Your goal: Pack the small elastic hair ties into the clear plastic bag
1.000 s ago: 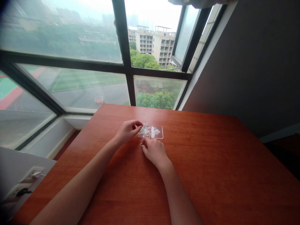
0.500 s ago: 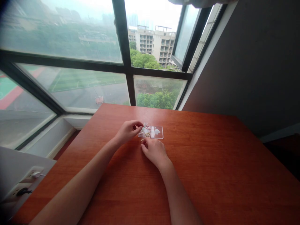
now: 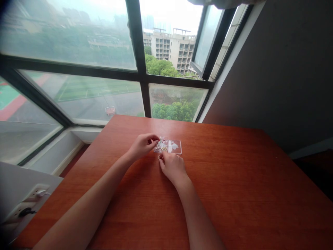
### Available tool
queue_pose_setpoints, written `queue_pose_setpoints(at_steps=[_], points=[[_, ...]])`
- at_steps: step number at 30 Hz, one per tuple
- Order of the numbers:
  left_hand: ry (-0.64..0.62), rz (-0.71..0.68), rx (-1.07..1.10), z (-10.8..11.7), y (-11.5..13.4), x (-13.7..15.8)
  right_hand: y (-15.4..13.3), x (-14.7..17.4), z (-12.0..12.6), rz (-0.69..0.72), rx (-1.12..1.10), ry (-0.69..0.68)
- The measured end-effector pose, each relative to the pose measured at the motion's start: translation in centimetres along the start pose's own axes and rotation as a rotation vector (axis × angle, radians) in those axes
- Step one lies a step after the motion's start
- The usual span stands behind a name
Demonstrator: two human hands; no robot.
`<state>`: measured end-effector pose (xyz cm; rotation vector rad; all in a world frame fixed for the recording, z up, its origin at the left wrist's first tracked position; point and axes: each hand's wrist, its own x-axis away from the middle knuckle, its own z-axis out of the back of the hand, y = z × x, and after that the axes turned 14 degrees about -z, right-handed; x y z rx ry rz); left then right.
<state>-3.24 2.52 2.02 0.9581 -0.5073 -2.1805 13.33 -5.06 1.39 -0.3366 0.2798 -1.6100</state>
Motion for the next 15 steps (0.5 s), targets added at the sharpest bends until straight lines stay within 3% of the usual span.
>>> queue_pose_setpoints(at_steps=[7,15], points=[[-0.012,0.008,0.010,-0.07,-0.01,-0.12,-0.04,-0.16,-0.15,-0.042,0.096,0.007],[-0.049,0.030,0.072,0.11,0.53,-0.02,0.45,-0.51,0.01,-0.021,-0.183,0.152]])
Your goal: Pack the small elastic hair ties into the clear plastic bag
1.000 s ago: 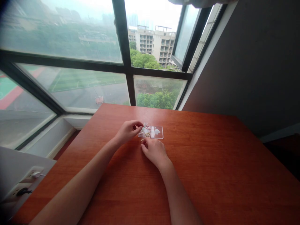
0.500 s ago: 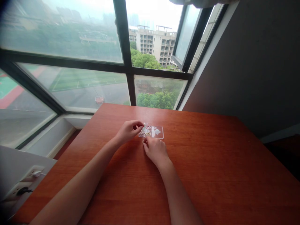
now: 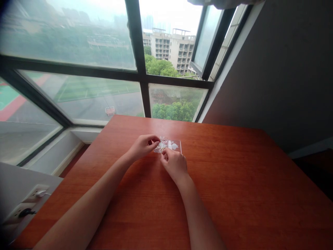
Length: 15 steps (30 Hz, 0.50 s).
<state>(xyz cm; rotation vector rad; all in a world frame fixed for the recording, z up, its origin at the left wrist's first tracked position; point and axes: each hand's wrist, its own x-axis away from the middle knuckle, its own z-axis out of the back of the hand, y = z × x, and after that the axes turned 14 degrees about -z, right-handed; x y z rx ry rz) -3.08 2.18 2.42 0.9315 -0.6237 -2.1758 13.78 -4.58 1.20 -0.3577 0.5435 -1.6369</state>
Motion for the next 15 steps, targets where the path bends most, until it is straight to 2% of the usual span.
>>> queue_pose_setpoints(at_steps=[6,12,15], points=[[-0.132,0.042,0.168,0.2,1.4,-0.3,-0.1,0.0,0.7,-0.015,-0.129,0.157],[-0.149,0.105,0.523,-0.1,2.3,-0.5,-0.2,0.1,0.7,-0.032,-0.162,0.175],[-0.135,0.121,0.580,-0.5,2.5,-0.5,-0.2,0.1,0.6,-0.025,-0.171,0.167]])
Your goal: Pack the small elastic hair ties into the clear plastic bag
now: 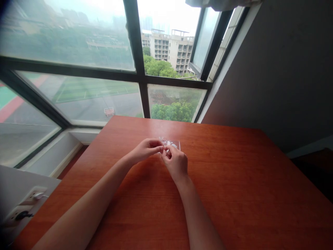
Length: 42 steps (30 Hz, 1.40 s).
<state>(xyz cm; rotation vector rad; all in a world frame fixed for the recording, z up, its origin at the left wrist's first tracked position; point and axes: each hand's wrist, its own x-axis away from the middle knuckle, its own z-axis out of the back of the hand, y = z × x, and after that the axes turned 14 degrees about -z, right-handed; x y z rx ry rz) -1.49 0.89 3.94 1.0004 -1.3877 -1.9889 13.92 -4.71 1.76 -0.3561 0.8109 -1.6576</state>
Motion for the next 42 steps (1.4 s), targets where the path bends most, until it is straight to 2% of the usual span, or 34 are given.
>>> queue_pose_setpoints(at_steps=[3,8,13,25,33,42], points=[[0.043,-0.022,-0.123,-0.3,-0.2,-0.1,0.3,-0.3,0.2,-0.019,0.009,0.012],[0.125,-0.069,-0.489,-0.5,-1.1,-0.1,1.4,-1.3,1.1,-0.124,-0.034,0.095],[0.127,-0.119,-0.716,-0.8,-1.6,0.2,1.7,-1.6,1.1,-0.146,-0.008,0.071],[0.068,-0.098,-0.796,-0.9,-1.5,0.3,1.4,-1.5,1.1,-0.139,0.053,0.032],[0.071,-0.077,-0.936,-0.9,-1.5,0.4,1.4,-1.4,1.0,-0.135,0.047,0.020],[0.087,-0.050,-0.979,-0.7,-1.5,0.5,1.4,-1.4,0.9,-0.129,0.059,0.021]])
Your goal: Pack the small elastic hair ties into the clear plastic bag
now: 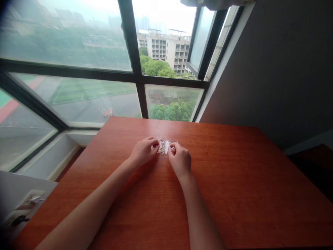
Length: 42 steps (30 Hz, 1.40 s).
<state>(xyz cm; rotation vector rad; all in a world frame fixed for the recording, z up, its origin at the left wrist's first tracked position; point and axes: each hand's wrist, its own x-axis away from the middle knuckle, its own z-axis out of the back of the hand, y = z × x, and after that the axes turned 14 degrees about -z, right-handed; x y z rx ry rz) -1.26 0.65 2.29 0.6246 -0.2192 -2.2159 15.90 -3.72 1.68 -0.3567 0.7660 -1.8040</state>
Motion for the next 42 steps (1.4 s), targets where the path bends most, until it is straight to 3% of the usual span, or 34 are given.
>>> queue_pose_setpoints(at_steps=[16,23,27,33,42], points=[[0.032,0.022,0.034,0.6,-0.9,0.0,0.2,-0.1,0.1,-0.008,0.018,-0.010],[0.033,0.064,0.152,0.7,-3.6,0.2,2.1,-1.4,0.2,-0.177,0.233,0.013],[-0.054,-0.002,0.172,0.1,-4.7,0.3,3.0,-1.7,-0.3,-0.108,0.352,0.097],[-0.115,-0.082,0.088,-0.3,-5.3,0.7,3.0,-1.4,-1.1,-0.028,0.379,0.102],[-0.127,-0.052,0.083,0.3,-4.8,0.7,3.1,-1.3,-1.8,0.063,0.297,0.095]])
